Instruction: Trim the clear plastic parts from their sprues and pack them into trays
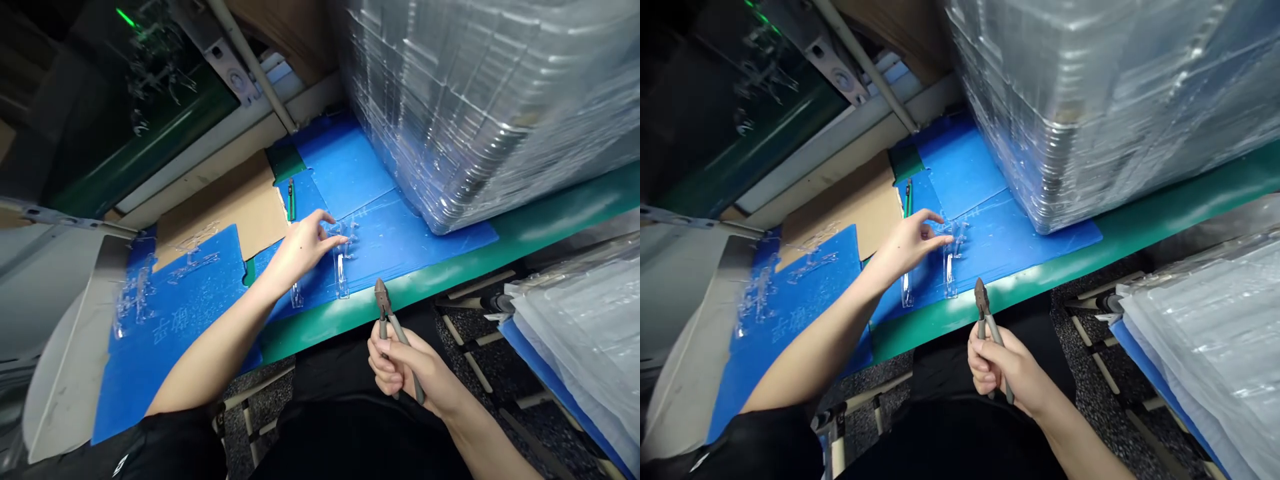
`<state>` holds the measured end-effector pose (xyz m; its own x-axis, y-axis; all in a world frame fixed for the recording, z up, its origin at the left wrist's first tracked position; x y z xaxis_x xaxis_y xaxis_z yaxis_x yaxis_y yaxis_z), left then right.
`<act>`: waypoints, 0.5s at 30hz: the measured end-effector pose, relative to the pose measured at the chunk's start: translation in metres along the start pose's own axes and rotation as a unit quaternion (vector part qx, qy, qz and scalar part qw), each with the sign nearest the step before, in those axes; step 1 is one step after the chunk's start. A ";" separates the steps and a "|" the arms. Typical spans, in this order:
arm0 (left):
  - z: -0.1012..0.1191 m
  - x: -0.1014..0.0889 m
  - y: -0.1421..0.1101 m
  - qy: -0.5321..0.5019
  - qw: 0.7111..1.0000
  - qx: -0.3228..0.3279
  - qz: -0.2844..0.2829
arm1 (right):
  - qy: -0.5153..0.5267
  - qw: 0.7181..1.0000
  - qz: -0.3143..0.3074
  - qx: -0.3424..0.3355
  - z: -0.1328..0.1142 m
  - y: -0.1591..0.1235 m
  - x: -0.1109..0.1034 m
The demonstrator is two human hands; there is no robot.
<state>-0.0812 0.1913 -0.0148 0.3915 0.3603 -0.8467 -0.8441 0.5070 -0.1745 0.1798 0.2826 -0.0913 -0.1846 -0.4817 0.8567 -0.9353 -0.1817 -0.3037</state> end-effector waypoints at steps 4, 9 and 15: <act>0.019 0.013 0.003 -0.079 0.994 0.075 -0.030 | -0.034 0.999 0.004 -0.025 -0.001 -0.002 0.004; 0.025 -0.026 -0.044 -0.124 0.962 0.231 0.077 | -0.182 0.980 0.048 -0.072 -0.008 -0.010 -0.002; -0.081 -0.179 -0.193 -0.020 0.850 0.162 0.501 | -0.562 0.804 0.124 -0.148 -0.060 0.017 -0.005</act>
<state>-0.0180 -0.0348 0.1301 -0.4455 0.7621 -0.4697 -0.6185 0.1173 0.7770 0.1467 0.3333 -0.0761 -0.1433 -0.9726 -0.1830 -0.9734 0.1720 -0.1517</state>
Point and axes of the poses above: each hand's wrist, its own y-axis towards the middle knuckle, its own x-axis out of the palm, z = x × y, the point moved 3 cm from there along y, towards the middle knuckle, and after that the axes turned 9 degrees about -x, right-handed, at the moved point
